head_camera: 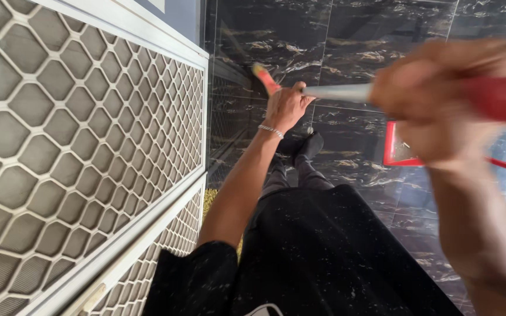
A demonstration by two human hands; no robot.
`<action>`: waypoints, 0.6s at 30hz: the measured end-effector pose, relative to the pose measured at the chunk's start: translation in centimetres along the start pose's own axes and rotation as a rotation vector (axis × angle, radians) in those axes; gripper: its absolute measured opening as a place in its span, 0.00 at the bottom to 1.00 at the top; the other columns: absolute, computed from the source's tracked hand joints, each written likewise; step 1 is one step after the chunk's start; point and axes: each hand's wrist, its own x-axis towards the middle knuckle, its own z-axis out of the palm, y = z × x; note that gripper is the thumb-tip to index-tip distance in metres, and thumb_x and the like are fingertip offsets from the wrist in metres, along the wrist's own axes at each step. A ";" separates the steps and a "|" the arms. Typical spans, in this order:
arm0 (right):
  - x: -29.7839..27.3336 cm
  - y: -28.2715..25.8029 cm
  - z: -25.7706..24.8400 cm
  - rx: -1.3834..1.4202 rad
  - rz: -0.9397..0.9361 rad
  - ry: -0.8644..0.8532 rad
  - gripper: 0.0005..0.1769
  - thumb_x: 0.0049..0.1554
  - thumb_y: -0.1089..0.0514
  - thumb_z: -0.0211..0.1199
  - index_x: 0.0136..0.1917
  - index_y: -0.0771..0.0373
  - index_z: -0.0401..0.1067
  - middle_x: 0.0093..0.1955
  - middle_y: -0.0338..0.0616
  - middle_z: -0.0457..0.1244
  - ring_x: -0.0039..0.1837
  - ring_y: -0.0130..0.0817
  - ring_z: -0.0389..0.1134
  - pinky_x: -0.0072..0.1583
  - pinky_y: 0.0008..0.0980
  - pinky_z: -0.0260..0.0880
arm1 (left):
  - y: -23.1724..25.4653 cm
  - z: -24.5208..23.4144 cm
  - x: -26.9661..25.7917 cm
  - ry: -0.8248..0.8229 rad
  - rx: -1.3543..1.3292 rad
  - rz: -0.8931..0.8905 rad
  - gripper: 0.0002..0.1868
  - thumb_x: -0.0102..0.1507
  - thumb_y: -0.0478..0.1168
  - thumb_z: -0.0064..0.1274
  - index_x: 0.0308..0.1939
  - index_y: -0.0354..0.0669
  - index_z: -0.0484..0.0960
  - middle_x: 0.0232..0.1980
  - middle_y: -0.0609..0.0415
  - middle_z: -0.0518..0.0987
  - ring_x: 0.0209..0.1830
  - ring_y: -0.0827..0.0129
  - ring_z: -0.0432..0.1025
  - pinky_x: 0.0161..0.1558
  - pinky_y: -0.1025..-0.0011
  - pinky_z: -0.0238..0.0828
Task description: The person sweeps the tiled floor using a broom and a dustpan, collecting debris into the pan.
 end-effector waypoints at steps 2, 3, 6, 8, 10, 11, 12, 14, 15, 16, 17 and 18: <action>-0.3 -0.2 -2.0 0.162 0.046 -0.027 0.14 0.59 0.68 0.50 0.32 0.65 0.58 0.24 0.40 0.52 0.23 0.26 0.48 0.28 0.29 0.47 | 1.2 -2.2 -0.6 -0.154 0.040 -0.067 0.22 0.70 0.53 0.51 0.43 0.33 0.80 0.19 0.51 0.79 0.17 0.65 0.75 0.20 0.67 0.70; -0.3 -0.3 -2.7 0.250 0.063 -0.040 0.15 0.60 0.68 0.50 0.31 0.64 0.57 0.24 0.40 0.52 0.23 0.26 0.48 0.28 0.29 0.47 | 1.5 -3.3 -1.2 -0.165 0.092 -0.036 0.23 0.71 0.54 0.50 0.39 0.34 0.80 0.19 0.52 0.79 0.16 0.66 0.74 0.19 0.68 0.69; 0.6 1.0 -3.2 0.511 0.122 -0.079 0.17 0.62 0.65 0.48 0.30 0.62 0.56 0.24 0.39 0.50 0.23 0.26 0.47 0.28 0.29 0.47 | 1.0 -6.0 -5.1 0.039 0.081 0.106 0.25 0.70 0.55 0.50 0.41 0.32 0.83 0.20 0.52 0.78 0.14 0.67 0.73 0.16 0.69 0.68; 1.7 3.0 -1.9 0.695 0.193 -0.117 0.19 0.63 0.64 0.47 0.30 0.61 0.54 0.24 0.39 0.49 0.23 0.26 0.46 0.28 0.29 0.47 | 0.0 -7.0 -8.2 -0.076 0.157 -0.040 0.23 0.69 0.56 0.51 0.33 0.38 0.82 0.18 0.51 0.78 0.15 0.63 0.73 0.20 0.64 0.70; 2.0 4.8 0.9 0.880 0.279 -0.117 0.21 0.64 0.63 0.46 0.29 0.60 0.53 0.24 0.38 0.48 0.23 0.26 0.45 0.29 0.29 0.47 | -0.9 -6.5 -10.9 -0.163 0.100 -0.203 0.24 0.68 0.56 0.53 0.36 0.36 0.82 0.19 0.49 0.79 0.16 0.57 0.75 0.24 0.59 0.73; 1.3 5.4 2.4 0.927 0.277 -0.121 0.21 0.65 0.62 0.46 0.29 0.59 0.53 0.24 0.38 0.47 0.23 0.26 0.44 0.29 0.29 0.47 | -0.9 -5.5 -12.6 -0.153 0.096 -0.225 0.24 0.68 0.56 0.53 0.36 0.36 0.82 0.19 0.49 0.79 0.16 0.57 0.75 0.24 0.59 0.73; 0.4 5.7 4.2 0.968 0.262 -0.115 0.22 0.65 0.61 0.45 0.28 0.58 0.52 0.25 0.38 0.47 0.23 0.26 0.44 0.29 0.29 0.47 | -1.0 -4.5 -14.2 -0.101 0.106 -0.283 0.24 0.66 0.56 0.55 0.35 0.35 0.81 0.21 0.45 0.79 0.21 0.52 0.76 0.27 0.56 0.73; -1.6 5.2 6.4 1.009 0.284 -0.117 0.19 0.62 0.64 0.48 0.29 0.59 0.53 0.26 0.39 0.49 0.25 0.27 0.47 0.32 0.32 0.52 | -1.6 -3.0 -16.3 -0.017 0.132 -0.353 0.24 0.65 0.56 0.57 0.34 0.35 0.80 0.24 0.41 0.80 0.27 0.46 0.77 0.30 0.52 0.73; -3.0 4.6 6.6 1.036 0.380 -0.129 0.16 0.60 0.66 0.49 0.31 0.59 0.53 0.25 0.37 0.49 0.26 0.27 0.48 0.35 0.34 0.53 | -1.2 -1.7 -17.3 -0.042 0.044 -0.436 0.22 0.65 0.53 0.57 0.39 0.33 0.80 0.26 0.41 0.80 0.28 0.46 0.77 0.32 0.51 0.73; -4.1 3.9 6.6 0.991 0.408 -0.146 0.16 0.60 0.66 0.49 0.31 0.59 0.53 0.26 0.38 0.49 0.28 0.27 0.47 0.35 0.33 0.52 | -0.8 -0.4 -18.0 -0.066 -0.046 -0.516 0.21 0.65 0.51 0.57 0.44 0.31 0.79 0.27 0.41 0.81 0.30 0.45 0.78 0.34 0.51 0.74; -4.9 3.3 6.6 0.943 0.434 -0.161 0.17 0.59 0.67 0.49 0.30 0.59 0.53 0.28 0.38 0.49 0.30 0.26 0.47 0.35 0.32 0.50 | -0.7 0.8 -18.0 0.003 -0.048 -0.442 0.21 0.65 0.48 0.58 0.47 0.29 0.79 0.30 0.40 0.82 0.30 0.47 0.79 0.36 0.53 0.75; -5.1 2.9 6.3 0.827 0.400 -0.175 0.15 0.57 0.67 0.49 0.30 0.59 0.54 0.27 0.38 0.51 0.29 0.26 0.49 0.33 0.31 0.50 | -0.4 2.0 -17.7 0.072 -0.046 -0.368 0.22 0.64 0.45 0.58 0.51 0.27 0.79 0.32 0.39 0.82 0.31 0.48 0.79 0.38 0.55 0.77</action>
